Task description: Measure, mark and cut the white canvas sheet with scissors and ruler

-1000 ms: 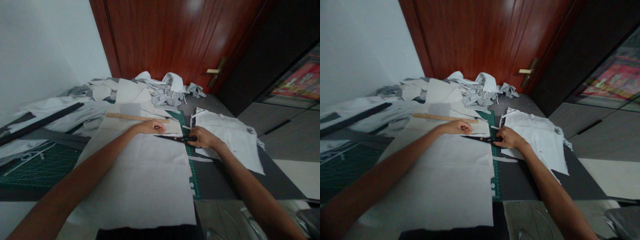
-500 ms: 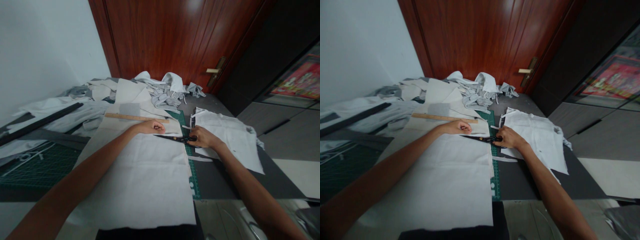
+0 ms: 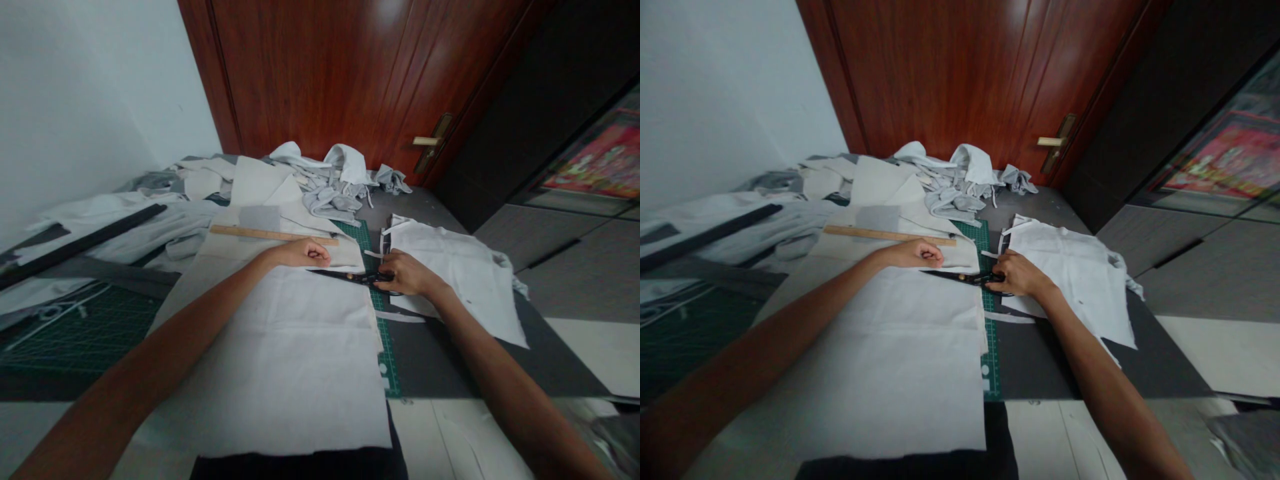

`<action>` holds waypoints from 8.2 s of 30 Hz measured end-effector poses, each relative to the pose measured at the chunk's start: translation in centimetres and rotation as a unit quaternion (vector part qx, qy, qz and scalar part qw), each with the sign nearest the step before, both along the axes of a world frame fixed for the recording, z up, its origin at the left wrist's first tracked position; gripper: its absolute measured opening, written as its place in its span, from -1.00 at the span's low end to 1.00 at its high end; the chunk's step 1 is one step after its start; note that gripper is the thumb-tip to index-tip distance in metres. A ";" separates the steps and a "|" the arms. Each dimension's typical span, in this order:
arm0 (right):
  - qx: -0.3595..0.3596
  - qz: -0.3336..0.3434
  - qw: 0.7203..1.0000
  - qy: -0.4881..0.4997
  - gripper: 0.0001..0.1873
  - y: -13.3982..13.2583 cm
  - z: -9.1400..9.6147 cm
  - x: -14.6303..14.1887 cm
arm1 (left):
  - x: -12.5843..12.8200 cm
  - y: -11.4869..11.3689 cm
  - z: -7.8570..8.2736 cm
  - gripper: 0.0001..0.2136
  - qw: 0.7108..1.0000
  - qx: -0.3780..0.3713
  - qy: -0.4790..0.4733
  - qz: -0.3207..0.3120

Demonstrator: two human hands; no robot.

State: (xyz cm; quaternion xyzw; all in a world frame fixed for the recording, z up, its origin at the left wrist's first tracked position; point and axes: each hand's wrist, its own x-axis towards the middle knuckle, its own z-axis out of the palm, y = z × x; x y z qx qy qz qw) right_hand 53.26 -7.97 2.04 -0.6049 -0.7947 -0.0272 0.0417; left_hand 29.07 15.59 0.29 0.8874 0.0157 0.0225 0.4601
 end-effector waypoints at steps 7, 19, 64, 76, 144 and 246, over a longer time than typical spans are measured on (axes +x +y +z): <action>-0.003 0.003 1.000 -0.013 -0.60 0.2 0.3 0.1 | 0.0 0.0 0.0 -0.52 1.000 0.004 0.004 0.001; -0.008 -0.020 1.000 -0.018 -0.65 0.0 0.8 -0.2 | 0.0 0.0 0.0 -0.52 1.000 -0.015 0.002 -0.003; 0.012 -0.014 0.999 -0.041 -0.59 1.1 1.1 -1.9 | -0.1 -0.2 0.5 -0.54 1.000 -0.012 -0.015 -0.023; 0.027 -0.006 0.998 -0.065 -0.55 1.1 0.7 -1.5 | -0.1 -0.2 0.6 -0.54 1.000 -0.017 -0.006 -0.016; -0.004 -0.051 0.999 -0.010 -0.64 0.7 0.8 -2.0 | -1.8 2.0 4.9 -0.72 0.984 0.091 0.138 -0.065; 0.021 -0.018 0.999 0.035 -0.62 2.8 -0.4 -4.2 | -1.2 1.4 0.6 -0.51 0.997 -0.060 0.051 -0.021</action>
